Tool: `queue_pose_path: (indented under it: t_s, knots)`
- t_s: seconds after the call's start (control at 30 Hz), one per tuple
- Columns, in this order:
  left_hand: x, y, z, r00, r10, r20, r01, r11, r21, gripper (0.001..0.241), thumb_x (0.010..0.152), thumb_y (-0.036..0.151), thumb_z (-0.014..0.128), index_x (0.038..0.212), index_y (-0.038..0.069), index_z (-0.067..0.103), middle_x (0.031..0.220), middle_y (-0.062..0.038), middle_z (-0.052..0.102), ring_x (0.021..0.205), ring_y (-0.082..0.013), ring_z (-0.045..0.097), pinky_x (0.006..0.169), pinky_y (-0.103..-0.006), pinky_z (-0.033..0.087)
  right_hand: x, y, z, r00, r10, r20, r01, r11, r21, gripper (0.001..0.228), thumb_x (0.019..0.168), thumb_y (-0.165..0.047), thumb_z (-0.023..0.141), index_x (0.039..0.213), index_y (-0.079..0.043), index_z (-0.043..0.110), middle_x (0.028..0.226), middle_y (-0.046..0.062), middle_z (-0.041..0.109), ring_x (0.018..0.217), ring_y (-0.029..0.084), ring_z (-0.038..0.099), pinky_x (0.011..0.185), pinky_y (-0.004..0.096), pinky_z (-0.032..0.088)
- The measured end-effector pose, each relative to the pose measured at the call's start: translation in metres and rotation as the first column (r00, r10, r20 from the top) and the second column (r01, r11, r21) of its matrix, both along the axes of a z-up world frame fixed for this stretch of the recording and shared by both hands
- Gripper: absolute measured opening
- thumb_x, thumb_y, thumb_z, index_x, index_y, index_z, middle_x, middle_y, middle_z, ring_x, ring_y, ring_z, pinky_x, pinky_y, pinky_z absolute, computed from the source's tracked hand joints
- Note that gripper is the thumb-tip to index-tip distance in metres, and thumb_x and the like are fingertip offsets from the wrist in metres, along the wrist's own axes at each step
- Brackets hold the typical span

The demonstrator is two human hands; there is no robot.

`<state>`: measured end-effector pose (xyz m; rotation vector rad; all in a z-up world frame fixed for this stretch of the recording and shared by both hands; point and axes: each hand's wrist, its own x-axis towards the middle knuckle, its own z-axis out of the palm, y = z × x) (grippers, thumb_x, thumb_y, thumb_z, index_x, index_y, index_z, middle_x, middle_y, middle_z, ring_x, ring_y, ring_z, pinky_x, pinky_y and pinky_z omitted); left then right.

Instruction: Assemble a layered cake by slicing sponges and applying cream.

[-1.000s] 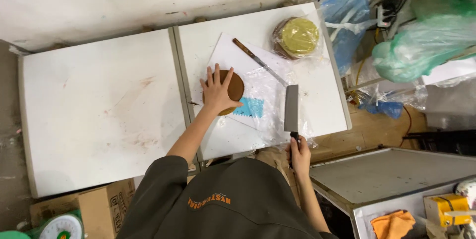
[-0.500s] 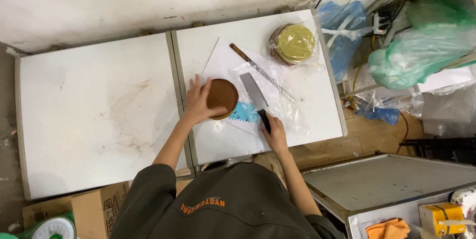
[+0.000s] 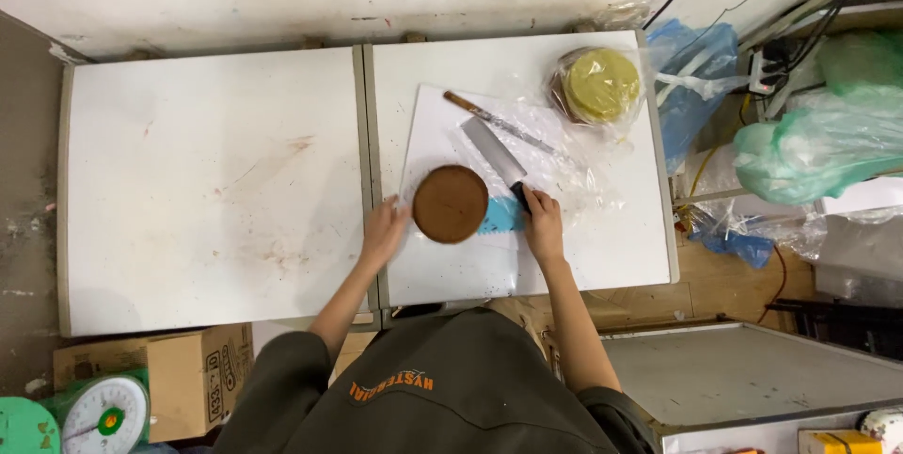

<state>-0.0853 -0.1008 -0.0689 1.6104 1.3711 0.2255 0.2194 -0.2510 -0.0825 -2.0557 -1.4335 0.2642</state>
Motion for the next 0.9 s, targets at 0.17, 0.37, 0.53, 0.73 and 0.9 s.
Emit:
queue_pose_path:
  t_s: [0.17,0.37,0.53,0.73,0.9]
  knots:
    - [0.014,-0.046,0.033,0.951,-0.246,-0.187,0.301,0.877,0.375,0.129,0.059,0.059,0.090,0.153,-0.003,0.025,0.154,-0.032,0.034,0.142,-0.0472,0.034,0.115,-0.0563,0.027,-0.003,0.009,0.014,1.000,0.011,0.015,-0.012,0.998,0.064,0.059,0.080,0.008,0.068,0.137,-0.006,0.062,0.133,0.019,0.061,0.121,0.040,0.055,0.106,0.044,0.046]
    - [0.032,-0.052,0.009,0.953,-0.281,-0.109,0.293,0.777,0.558,0.146,0.050,0.046,0.100,0.157,0.000,0.013,0.155,-0.032,0.029,0.141,-0.0483,0.035,0.113,-0.0590,0.027,-0.042,-0.031,0.024,0.998,-0.048,-0.035,0.052,0.988,0.144,0.039,0.089,0.002,0.068,0.127,-0.005,0.066,0.134,0.017,0.062,0.123,0.037,0.059,0.106,0.043,0.049]
    - [0.027,-0.035,-0.003,0.942,-0.330,-0.064,0.286,0.687,0.668,0.140,0.057,0.044,0.099,0.162,0.004,0.015,0.155,-0.028,0.036,0.138,-0.0447,0.042,0.113,-0.0564,0.034,-0.077,-0.064,0.019,0.991,0.033,-0.133,-0.023,0.997,0.071,0.039,0.089,0.002,0.065,0.127,-0.004,0.067,0.139,0.018,0.060,0.123,0.038,0.061,0.103,0.042,0.051]
    - [0.027,-0.004,-0.001,0.887,-0.439,-0.146,0.404,0.582,0.706,0.140,0.054,0.041,0.098,0.161,0.006,0.015,0.157,-0.020,0.039,0.138,-0.0364,0.045,0.110,-0.0559,0.035,-0.083,-0.065,0.016,0.984,0.061,-0.165,-0.055,0.998,0.041,0.043,0.085,0.000,0.067,0.129,-0.003,0.065,0.146,0.020,0.055,0.132,0.038,0.054,0.111,0.042,0.045]
    - [0.028,0.002,0.016,0.901,-0.397,-0.175,0.422,0.708,0.566,0.137,0.058,0.037,0.098,0.162,0.010,0.014,0.167,-0.018,0.026,0.152,-0.0398,0.026,0.119,-0.0617,0.022,-0.079,-0.069,0.007,0.979,0.115,-0.169,-0.108,0.993,0.046,0.049,0.083,0.000,0.067,0.132,-0.004,0.064,0.146,0.020,0.055,0.136,0.038,0.051,0.114,0.042,0.042]
